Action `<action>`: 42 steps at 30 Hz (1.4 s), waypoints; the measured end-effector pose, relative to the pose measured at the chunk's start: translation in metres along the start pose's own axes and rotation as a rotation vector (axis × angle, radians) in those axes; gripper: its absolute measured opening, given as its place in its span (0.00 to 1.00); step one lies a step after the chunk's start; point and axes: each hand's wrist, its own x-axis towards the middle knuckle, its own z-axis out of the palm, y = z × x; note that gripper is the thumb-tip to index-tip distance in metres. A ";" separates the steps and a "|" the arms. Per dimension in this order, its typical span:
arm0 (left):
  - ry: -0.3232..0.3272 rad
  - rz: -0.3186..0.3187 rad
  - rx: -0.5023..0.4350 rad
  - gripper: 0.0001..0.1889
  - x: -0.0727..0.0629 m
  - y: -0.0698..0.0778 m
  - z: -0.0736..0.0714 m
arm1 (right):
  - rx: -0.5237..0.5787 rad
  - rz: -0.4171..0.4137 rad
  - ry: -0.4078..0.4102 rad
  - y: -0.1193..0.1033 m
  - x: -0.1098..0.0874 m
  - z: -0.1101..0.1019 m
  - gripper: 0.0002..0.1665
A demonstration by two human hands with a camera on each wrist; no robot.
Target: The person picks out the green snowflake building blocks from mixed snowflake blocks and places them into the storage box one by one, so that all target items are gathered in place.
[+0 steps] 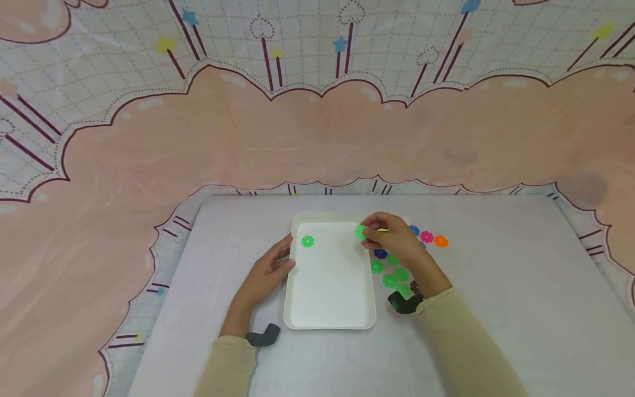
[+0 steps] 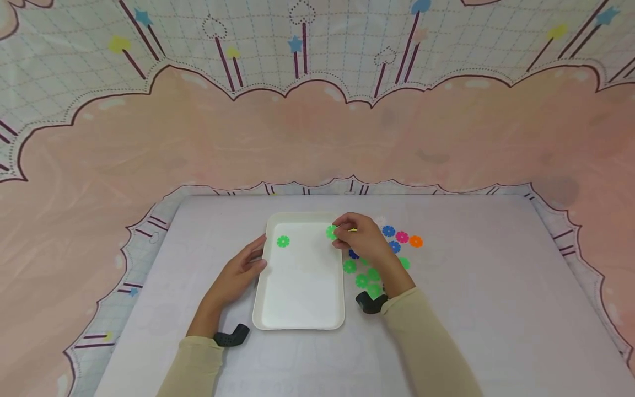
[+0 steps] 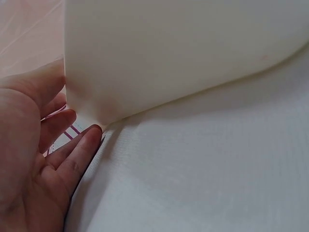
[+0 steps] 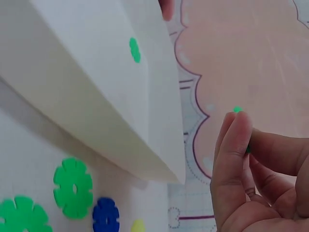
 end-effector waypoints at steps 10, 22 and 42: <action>-0.009 0.018 0.001 0.34 0.000 0.003 0.001 | 0.067 0.016 0.005 0.002 0.005 0.024 0.13; -0.016 -0.006 -0.003 0.34 -0.006 0.028 -0.001 | -0.012 0.105 -0.018 -0.008 0.012 0.051 0.13; -0.020 0.011 0.005 0.34 -0.001 0.003 -0.002 | -0.108 0.156 -0.031 0.002 0.035 0.095 0.09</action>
